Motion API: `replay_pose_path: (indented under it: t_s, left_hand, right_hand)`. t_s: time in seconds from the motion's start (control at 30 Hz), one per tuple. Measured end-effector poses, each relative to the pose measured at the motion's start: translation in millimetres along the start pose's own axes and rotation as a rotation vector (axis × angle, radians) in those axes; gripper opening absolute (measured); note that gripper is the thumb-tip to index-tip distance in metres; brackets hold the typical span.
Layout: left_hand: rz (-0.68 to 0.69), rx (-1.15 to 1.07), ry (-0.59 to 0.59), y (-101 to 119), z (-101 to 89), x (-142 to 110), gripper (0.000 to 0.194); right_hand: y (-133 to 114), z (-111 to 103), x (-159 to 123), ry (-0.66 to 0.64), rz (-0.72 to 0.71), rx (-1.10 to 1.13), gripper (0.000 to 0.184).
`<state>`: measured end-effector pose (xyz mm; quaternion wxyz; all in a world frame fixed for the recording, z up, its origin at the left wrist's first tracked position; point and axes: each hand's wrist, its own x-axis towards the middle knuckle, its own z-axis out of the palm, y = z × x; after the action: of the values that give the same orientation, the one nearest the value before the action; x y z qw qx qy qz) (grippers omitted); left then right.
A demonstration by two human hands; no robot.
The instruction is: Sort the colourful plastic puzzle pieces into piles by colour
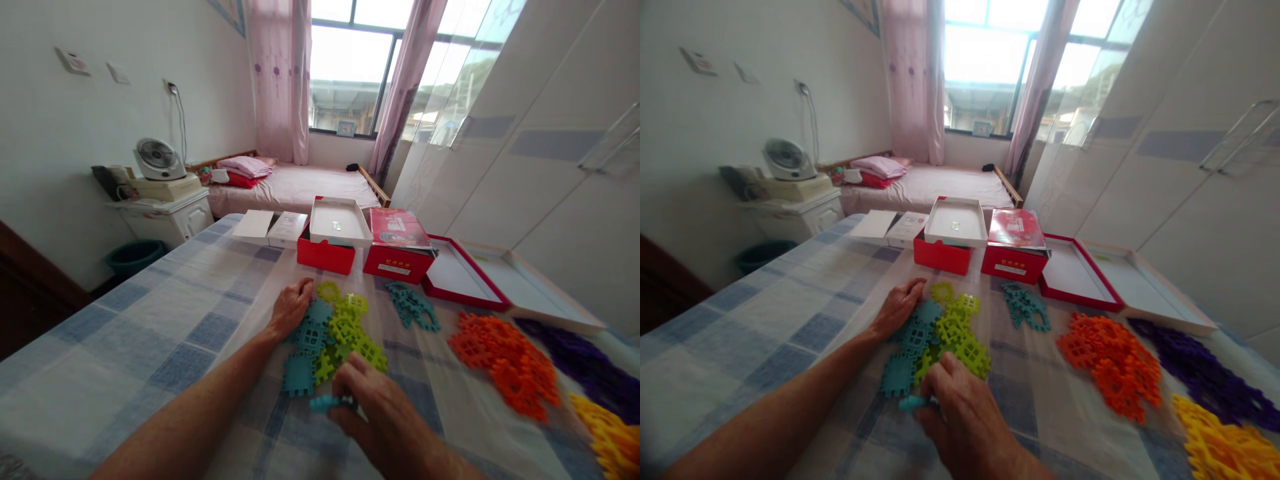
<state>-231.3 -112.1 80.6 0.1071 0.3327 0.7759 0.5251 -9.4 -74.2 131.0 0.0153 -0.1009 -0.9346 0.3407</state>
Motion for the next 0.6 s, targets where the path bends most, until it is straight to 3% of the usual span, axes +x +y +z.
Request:
replay_pose_path:
  t_s: [0.1,0.17,0.33,0.6]
  left_hand:
    - [-0.036,-0.176,0.015,-3,0.7,3,0.041]
    - [-0.055,-0.284,0.037,-5,1.1,4,0.045]
    - [-0.068,-0.467,0.110,-9,1.3,5,0.049]
    - [-0.083,-0.656,0.156,-9,4.1,6,0.044]
  right_hand:
    - [-8,-15,30,0.158,-0.060,0.000,0.006]
    - [-5,-19,55,0.188,-0.093,-0.060,0.007]
    - [15,-15,99,0.047,-0.023,-0.241,0.015]
    - [28,-13,113,0.030,-0.131,-0.205,0.018]
